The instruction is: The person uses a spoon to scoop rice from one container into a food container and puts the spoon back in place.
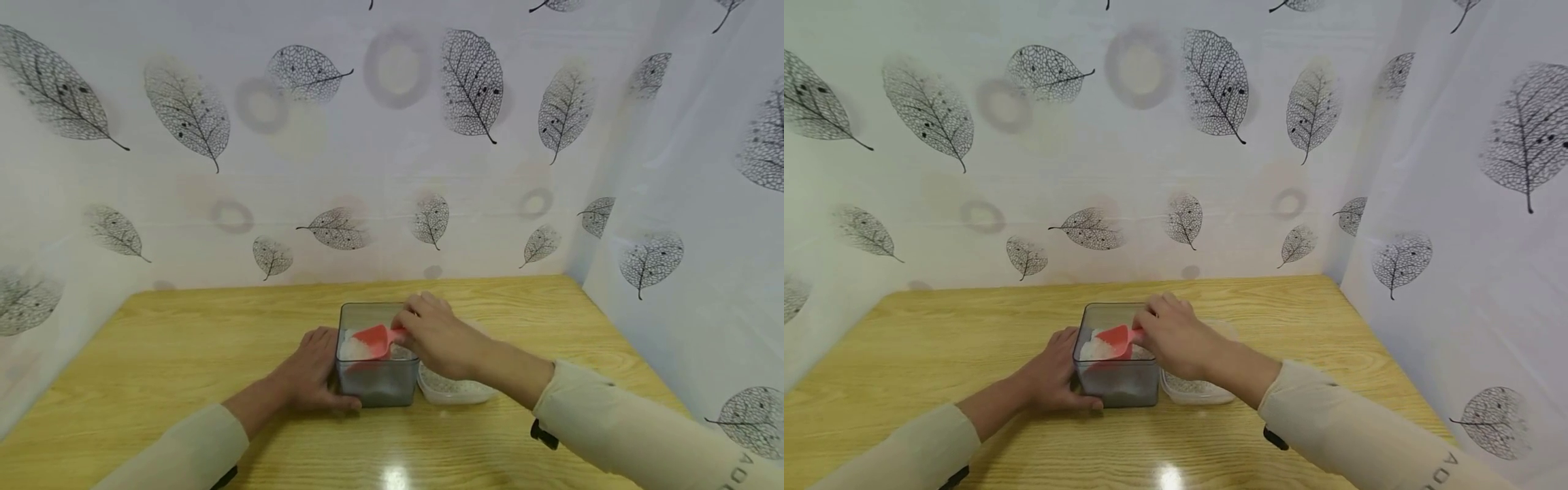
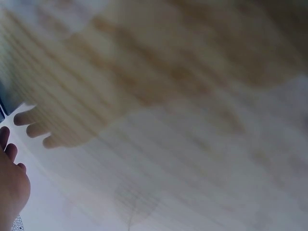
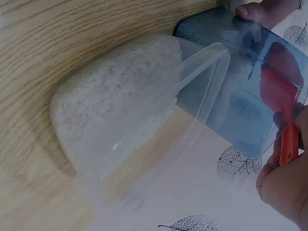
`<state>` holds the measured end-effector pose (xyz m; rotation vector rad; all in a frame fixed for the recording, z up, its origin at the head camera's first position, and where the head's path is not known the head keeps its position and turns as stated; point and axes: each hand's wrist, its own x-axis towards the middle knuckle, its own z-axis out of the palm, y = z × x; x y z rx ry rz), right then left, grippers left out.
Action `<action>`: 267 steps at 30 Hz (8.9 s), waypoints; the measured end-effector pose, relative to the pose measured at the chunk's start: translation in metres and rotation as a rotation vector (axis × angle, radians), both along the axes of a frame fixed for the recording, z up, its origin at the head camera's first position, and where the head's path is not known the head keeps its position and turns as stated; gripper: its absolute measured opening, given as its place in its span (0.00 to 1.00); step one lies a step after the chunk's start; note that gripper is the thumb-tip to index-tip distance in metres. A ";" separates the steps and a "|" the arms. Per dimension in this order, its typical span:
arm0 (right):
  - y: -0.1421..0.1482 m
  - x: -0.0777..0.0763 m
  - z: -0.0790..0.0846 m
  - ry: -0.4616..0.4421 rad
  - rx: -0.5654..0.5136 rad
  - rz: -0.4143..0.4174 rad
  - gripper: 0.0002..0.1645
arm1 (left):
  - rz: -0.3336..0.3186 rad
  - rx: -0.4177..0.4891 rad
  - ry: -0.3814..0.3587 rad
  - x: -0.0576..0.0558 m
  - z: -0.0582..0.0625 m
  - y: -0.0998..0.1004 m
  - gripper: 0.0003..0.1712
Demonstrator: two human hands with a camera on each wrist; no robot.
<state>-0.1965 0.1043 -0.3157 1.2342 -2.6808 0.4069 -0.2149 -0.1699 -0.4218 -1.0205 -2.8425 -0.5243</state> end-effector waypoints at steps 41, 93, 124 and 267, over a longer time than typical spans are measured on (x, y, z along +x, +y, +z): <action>0.044 -0.006 -0.009 0.085 -0.239 -0.008 0.08 | -0.011 0.010 -0.002 0.002 0.000 0.000 0.68; 0.182 0.004 -0.026 0.231 -0.107 -0.026 0.08 | -0.014 -0.004 0.027 0.000 -0.002 0.002 0.66; 0.185 0.009 0.011 0.623 0.036 0.102 0.27 | -0.002 -0.017 0.032 0.002 0.000 0.003 0.65; -0.005 -0.025 0.002 0.026 -0.038 -0.032 0.12 | -0.006 0.025 -0.032 -0.007 -0.001 -0.001 0.69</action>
